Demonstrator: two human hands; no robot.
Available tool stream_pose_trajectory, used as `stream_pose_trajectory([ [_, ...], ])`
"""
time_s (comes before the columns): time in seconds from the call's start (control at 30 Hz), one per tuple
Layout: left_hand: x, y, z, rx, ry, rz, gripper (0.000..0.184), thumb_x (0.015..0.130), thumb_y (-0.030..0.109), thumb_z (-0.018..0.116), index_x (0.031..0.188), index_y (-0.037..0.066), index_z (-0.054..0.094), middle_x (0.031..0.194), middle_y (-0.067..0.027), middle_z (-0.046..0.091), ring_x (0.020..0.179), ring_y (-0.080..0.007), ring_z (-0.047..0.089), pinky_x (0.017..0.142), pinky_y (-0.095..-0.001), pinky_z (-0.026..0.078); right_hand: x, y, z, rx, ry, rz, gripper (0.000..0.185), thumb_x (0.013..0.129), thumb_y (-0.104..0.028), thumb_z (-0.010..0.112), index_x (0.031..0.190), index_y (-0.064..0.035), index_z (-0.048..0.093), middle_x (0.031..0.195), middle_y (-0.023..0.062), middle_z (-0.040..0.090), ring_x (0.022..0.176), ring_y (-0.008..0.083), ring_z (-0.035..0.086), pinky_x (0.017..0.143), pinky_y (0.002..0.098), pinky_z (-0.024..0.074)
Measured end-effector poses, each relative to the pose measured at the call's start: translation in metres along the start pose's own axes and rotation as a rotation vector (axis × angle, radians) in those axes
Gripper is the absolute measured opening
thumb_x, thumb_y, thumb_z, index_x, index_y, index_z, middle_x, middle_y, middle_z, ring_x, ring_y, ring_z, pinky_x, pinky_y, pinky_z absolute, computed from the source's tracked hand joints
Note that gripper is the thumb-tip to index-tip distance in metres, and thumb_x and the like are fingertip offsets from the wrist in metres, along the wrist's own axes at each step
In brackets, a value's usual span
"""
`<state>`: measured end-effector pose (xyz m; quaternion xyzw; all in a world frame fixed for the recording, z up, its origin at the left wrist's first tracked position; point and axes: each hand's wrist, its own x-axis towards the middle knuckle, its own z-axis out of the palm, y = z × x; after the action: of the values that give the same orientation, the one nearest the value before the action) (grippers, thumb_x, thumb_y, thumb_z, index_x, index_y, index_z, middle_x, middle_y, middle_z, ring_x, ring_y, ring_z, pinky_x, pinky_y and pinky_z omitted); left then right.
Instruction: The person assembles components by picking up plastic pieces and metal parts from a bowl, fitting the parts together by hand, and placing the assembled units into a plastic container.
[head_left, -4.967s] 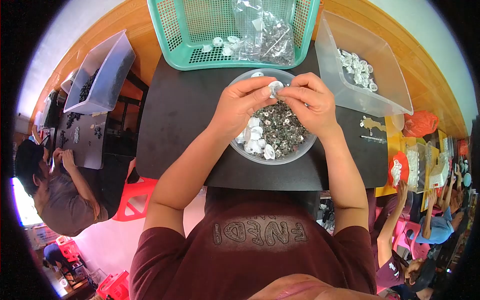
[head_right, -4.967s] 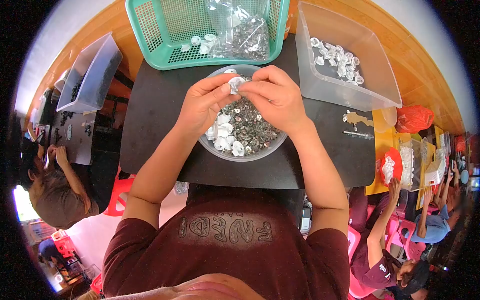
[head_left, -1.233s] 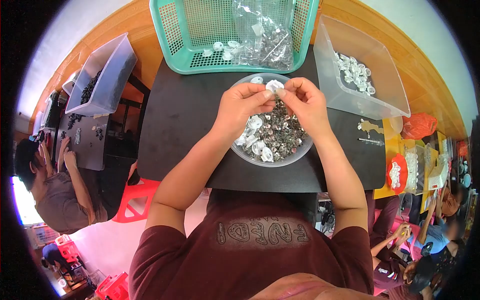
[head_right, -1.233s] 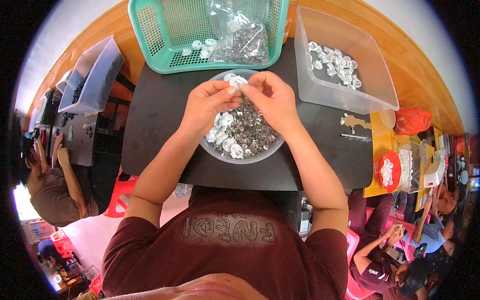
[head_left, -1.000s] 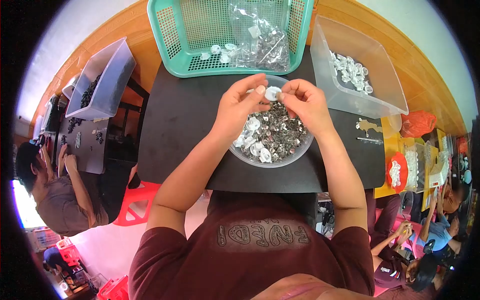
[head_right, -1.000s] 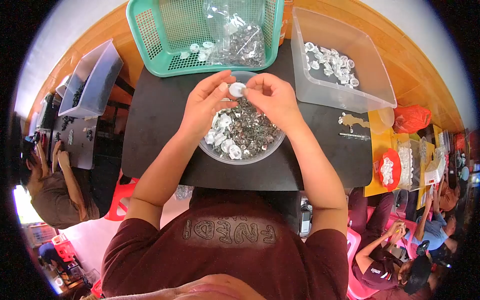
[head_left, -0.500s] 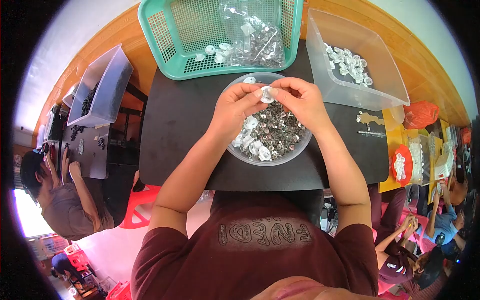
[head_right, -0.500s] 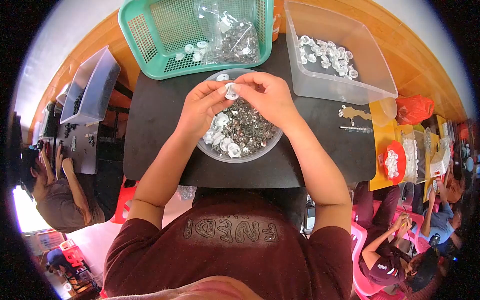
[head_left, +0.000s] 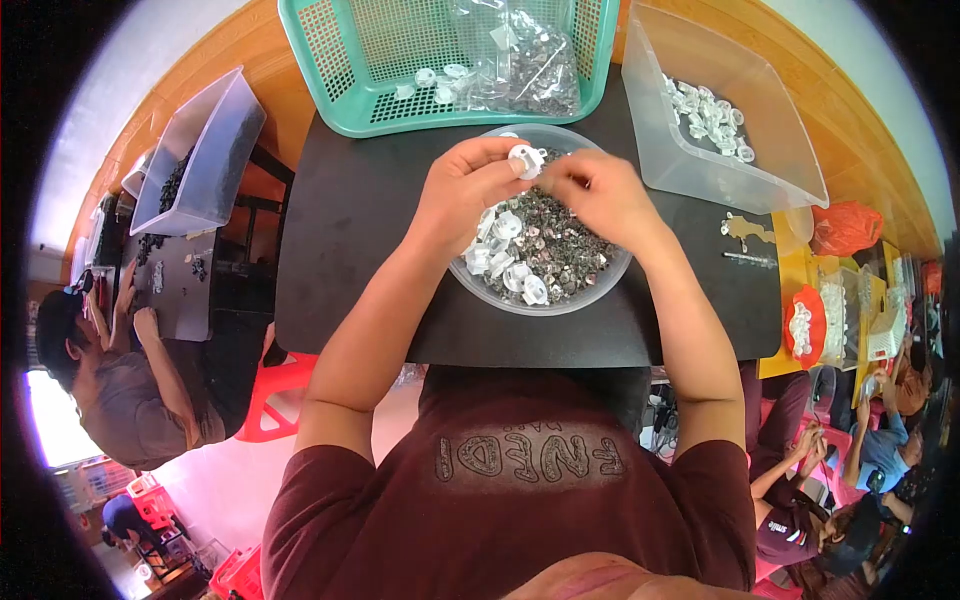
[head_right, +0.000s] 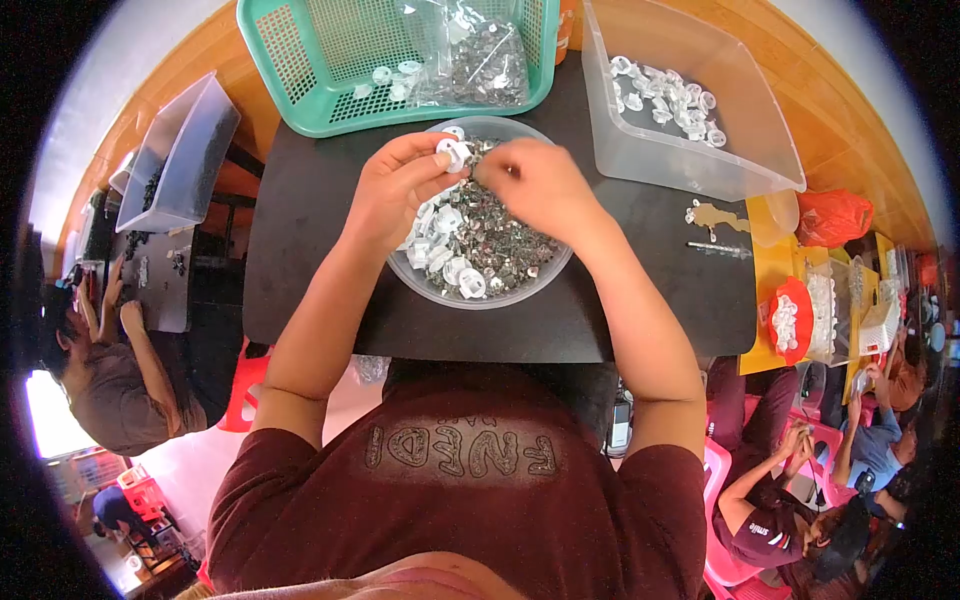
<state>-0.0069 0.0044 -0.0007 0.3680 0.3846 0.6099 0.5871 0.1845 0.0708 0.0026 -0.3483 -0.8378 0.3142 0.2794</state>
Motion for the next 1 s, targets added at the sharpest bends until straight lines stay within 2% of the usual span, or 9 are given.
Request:
stream_pose_trajectory([
  [0.03, 0.000, 0.000, -0.001, -0.058, 0.003, -0.015, 0.023, 0.090, 0.004, 0.065, 0.112, -0.004, 0.063, 0.104, -0.0104, 0.068, 0.094, -0.0180, 0.067, 0.087, -0.0296, 0.056, -0.002, -0.008, -0.002, -0.028, -0.123, 0.020, 0.016, 0.083, -0.017, 0.065, 0.091, -0.0068, 0.073, 0.091, 0.0123, 0.068, 0.089, 0.0302, 0.065, 0.078, 0.0394, 0.0507],
  [0.13, 0.001, 0.001, 0.000, -0.129, 0.013, -0.036, 0.023, 0.090, 0.003, 0.065, 0.112, -0.003, 0.063, 0.105, -0.0111, 0.067, 0.095, -0.0191, 0.067, 0.088, -0.0299, 0.056, -0.007, -0.004, 0.012, -0.203, -0.190, -0.085, 0.016, 0.083, -0.020, 0.066, 0.089, -0.0073, 0.073, 0.092, 0.0105, 0.067, 0.089, 0.0298, 0.065, 0.079, 0.0407, 0.0507],
  [0.27, 0.001, 0.000, -0.002, -0.177, 0.033, -0.021, 0.022, 0.090, 0.004, 0.065, 0.111, -0.003, 0.063, 0.105, -0.0120, 0.067, 0.095, -0.0200, 0.067, 0.088, -0.0309, 0.056, -0.008, -0.009, 0.017, -0.257, -0.204, 0.004, 0.016, 0.082, -0.020, 0.067, 0.088, -0.0067, 0.072, 0.092, 0.0099, 0.066, 0.090, 0.0312, 0.063, 0.079, 0.0420, 0.0505],
  [0.47, 0.003, 0.000, -0.004, -0.135, 0.023, 0.020, 0.018, 0.092, 0.003, 0.062, 0.109, -0.002, 0.063, 0.115, -0.0142, 0.066, 0.100, -0.0227, 0.067, 0.091, -0.0347, 0.057, -0.003, -0.005, 0.010, -0.131, -0.170, -0.037, 0.014, 0.082, -0.017, 0.064, 0.086, -0.0041, 0.066, 0.088, 0.0119, 0.066, 0.085, 0.0320, 0.064, 0.076, 0.0414, 0.0504],
  [0.67, 0.003, -0.005, -0.003, 0.021, 0.066, 0.025, 0.027, 0.093, 0.007, 0.064, 0.118, -0.003, 0.062, 0.114, -0.0118, 0.066, 0.101, -0.0175, 0.066, 0.092, -0.0328, 0.056, -0.005, -0.017, -0.012, 0.284, 0.063, 0.056, 0.016, 0.083, -0.012, 0.071, 0.096, -0.0033, 0.067, 0.086, 0.0086, 0.069, 0.073, 0.0160, 0.065, 0.068, 0.0282, 0.0518],
  [0.73, 0.001, -0.005, -0.002, 0.011, 0.036, 0.014, 0.030, 0.094, 0.008, 0.063, 0.122, -0.003, 0.061, 0.115, -0.0113, 0.066, 0.101, -0.0171, 0.065, 0.092, -0.0325, 0.055, -0.005, -0.017, -0.012, 0.279, 0.096, 0.009, 0.017, 0.082, -0.009, 0.073, 0.098, -0.0040, 0.068, 0.086, 0.0060, 0.070, 0.071, 0.0122, 0.064, 0.067, 0.0267, 0.0521],
  [0.83, -0.002, -0.003, 0.000, 0.024, -0.030, -0.003, 0.034, 0.095, 0.010, 0.063, 0.126, -0.003, 0.059, 0.117, -0.0108, 0.065, 0.104, -0.0169, 0.064, 0.093, -0.0322, 0.054, -0.005, -0.021, -0.011, 0.181, 0.165, -0.147, 0.013, 0.082, -0.005, 0.072, 0.094, -0.0039, 0.070, 0.087, 0.0070, 0.068, 0.073, 0.0160, 0.065, 0.068, 0.0285, 0.0525],
  [0.9, -0.003, -0.003, 0.000, 0.064, -0.074, 0.019, 0.035, 0.095, 0.011, 0.063, 0.127, -0.002, 0.059, 0.118, -0.0109, 0.065, 0.105, -0.0164, 0.063, 0.093, -0.0316, 0.054, -0.003, -0.020, -0.010, 0.013, 0.271, -0.393, 0.013, 0.080, -0.003, 0.073, 0.092, -0.0049, 0.071, 0.089, 0.0070, 0.066, 0.077, 0.0201, 0.064, 0.068, 0.0304, 0.0524],
  [1.0, -0.003, -0.005, -0.001, 0.068, -0.089, 0.032, 0.034, 0.095, 0.012, 0.064, 0.126, -0.002, 0.060, 0.119, -0.0107, 0.065, 0.105, -0.0163, 0.063, 0.091, -0.0313, 0.054, -0.004, -0.019, -0.010, -0.071, 0.316, -0.470, 0.016, 0.077, -0.001, 0.074, 0.091, -0.0060, 0.072, 0.089, 0.0064, 0.063, 0.080, 0.0228, 0.063, 0.068, 0.0315, 0.0516],
])
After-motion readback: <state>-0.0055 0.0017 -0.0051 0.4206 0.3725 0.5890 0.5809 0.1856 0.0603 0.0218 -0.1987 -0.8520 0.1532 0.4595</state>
